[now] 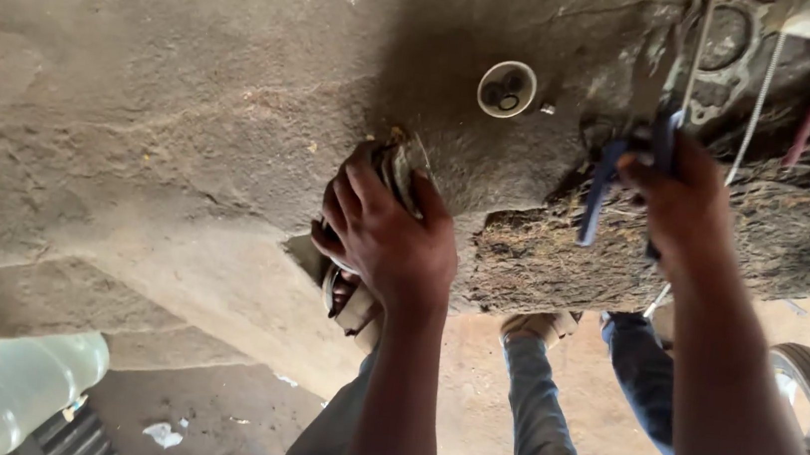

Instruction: The person disassembles an engine cylinder head by prying at internal components with a thin metal rod and pulling out parts with pliers. They then wipe the component with a cloth and turn it over to continue the disassembly.

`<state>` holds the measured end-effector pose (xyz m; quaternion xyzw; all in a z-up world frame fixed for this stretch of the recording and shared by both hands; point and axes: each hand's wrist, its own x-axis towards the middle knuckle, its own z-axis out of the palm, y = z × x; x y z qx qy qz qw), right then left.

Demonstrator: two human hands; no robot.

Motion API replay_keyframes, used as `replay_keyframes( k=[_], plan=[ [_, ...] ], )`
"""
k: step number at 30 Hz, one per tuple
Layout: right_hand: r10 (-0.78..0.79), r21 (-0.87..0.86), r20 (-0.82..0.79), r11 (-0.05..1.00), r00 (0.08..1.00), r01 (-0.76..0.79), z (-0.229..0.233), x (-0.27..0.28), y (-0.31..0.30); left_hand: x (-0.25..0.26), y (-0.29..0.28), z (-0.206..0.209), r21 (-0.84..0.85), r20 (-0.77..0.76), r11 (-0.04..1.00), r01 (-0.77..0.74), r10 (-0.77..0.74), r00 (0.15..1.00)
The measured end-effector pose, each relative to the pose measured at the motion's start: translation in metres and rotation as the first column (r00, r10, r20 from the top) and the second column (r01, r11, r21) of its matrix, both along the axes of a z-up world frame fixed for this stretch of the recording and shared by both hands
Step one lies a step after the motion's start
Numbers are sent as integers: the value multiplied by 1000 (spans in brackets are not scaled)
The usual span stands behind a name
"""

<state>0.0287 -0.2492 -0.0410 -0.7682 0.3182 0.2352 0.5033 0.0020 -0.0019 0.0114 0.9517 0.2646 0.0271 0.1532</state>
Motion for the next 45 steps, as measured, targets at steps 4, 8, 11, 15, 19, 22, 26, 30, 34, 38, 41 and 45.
replay_keyframes(
  k=[4,8,11,15,19,22,26,30,34,38,41,45],
  plan=[
    [139,-118,147,985,979,-122,0,12,-2,-1,5,-7,50,-20,999,8,-7,1000],
    [576,-642,447,739,684,-203,-19,0,-15,0,2,-2,19,-43,1000,-10,11,999],
    [601,-784,446,620,663,-34,29,16,26,3,1,2,12,-31,1000,-12,12,999],
    [528,-455,458,831,715,-321,-16,15,42,-1,1,0,29,-30,1000,-5,6,1000],
    [625,-562,449,753,638,-343,-12,34,66,1,-2,2,19,10,1000,14,-14,1000],
    [620,-569,434,751,653,-336,-21,38,72,2,-1,6,22,25,1000,9,-9,1000],
    [512,-463,523,842,681,-277,-57,31,62,3,1,5,3,5,1000,5,-5,1000],
    [402,-387,553,900,730,-202,-35,16,58,1,2,4,36,-8,999,8,-8,1000],
    [291,-260,493,949,820,-181,-32,5,52,4,3,3,16,-3,1000,-2,2,1000],
    [318,-269,514,942,796,-203,-34,-6,48,3,2,2,12,-32,1000,5,-4,999],
    [210,-151,369,975,905,-165,-34,-12,50,3,3,2,-9,-43,1000,-26,26,999],
    [305,-285,401,938,864,-199,-21,-3,50,3,3,1,12,-65,999,-32,32,997]
  ],
)
